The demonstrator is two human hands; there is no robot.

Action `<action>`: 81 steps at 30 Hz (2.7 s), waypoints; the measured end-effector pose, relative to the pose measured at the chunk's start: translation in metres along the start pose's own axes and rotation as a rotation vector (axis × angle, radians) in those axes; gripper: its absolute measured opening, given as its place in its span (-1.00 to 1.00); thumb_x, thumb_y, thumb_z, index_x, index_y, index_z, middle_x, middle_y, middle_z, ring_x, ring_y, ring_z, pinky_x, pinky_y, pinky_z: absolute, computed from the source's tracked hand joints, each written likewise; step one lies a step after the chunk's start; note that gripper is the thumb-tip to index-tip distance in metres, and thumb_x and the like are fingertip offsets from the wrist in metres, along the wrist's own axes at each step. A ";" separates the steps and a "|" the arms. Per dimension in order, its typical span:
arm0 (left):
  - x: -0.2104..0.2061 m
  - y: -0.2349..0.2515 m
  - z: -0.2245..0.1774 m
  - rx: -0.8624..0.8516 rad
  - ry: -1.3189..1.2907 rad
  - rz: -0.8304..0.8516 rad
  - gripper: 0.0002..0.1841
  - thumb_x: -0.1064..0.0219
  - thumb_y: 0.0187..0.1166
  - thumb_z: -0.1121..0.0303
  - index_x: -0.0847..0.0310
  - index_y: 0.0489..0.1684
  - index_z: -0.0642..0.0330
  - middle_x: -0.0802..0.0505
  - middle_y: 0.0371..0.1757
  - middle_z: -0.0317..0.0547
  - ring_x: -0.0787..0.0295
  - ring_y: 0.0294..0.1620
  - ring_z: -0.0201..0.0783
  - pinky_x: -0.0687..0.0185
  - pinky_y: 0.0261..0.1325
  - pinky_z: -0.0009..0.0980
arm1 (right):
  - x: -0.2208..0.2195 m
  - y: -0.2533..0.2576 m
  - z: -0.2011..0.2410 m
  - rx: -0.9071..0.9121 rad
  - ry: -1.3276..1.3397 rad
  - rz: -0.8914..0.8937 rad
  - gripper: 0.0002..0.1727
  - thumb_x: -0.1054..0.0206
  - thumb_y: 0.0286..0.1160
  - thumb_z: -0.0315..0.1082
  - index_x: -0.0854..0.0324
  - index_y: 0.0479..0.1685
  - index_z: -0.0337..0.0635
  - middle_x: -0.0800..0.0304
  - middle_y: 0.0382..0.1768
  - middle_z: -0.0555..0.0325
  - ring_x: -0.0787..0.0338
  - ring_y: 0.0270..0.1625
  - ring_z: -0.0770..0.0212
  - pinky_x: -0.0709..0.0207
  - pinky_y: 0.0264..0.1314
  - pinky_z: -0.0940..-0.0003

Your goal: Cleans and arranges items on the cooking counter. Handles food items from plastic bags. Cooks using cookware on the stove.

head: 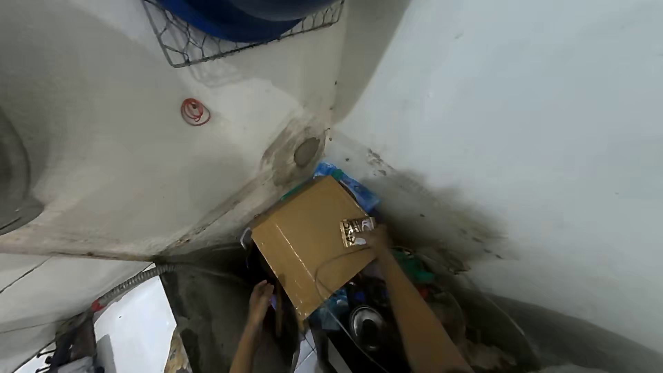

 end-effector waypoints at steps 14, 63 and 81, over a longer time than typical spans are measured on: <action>-0.035 0.072 -0.010 0.040 0.177 -0.240 -0.55 -0.31 0.73 0.32 -0.54 0.43 0.51 -0.67 0.41 0.47 -0.53 0.53 0.28 -0.32 0.59 0.14 | -0.011 -0.157 -0.018 -0.111 0.739 0.269 -0.42 -0.44 0.59 -0.23 -0.46 0.44 -0.48 -0.68 0.23 -0.28 -0.68 0.17 0.01 -0.56 0.23 0.06; 0.304 -0.439 -0.084 -0.753 0.686 -0.651 -0.80 -0.19 0.75 0.38 -0.55 0.10 0.34 -0.75 -0.38 0.02 -0.68 -0.47 -0.17 -0.59 -0.37 -0.10 | 0.118 -0.245 -0.086 0.380 0.960 -0.048 -0.50 -0.20 0.76 -0.08 -0.35 0.51 -0.16 -0.60 -0.03 0.27 -0.63 -0.18 0.53 -0.55 -0.11 0.55; 0.331 -0.421 -0.070 -0.451 0.952 -0.845 -0.79 -0.18 0.73 0.49 -0.53 -0.09 0.60 -0.73 -0.23 0.47 -0.76 -0.11 0.40 -0.59 -0.05 0.26 | 0.114 -0.277 -0.091 0.423 0.816 0.010 -0.43 -0.28 0.71 -0.12 -0.29 0.56 -0.20 -0.60 0.07 0.18 -0.69 -0.09 0.48 -0.62 -0.04 0.52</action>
Point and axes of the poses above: each hand's wrist, its own y-axis towards the middle knuckle, its own x-axis out of the back of the hand, z = x × y, the point moved 2 cm from there along y, towards the middle knuckle
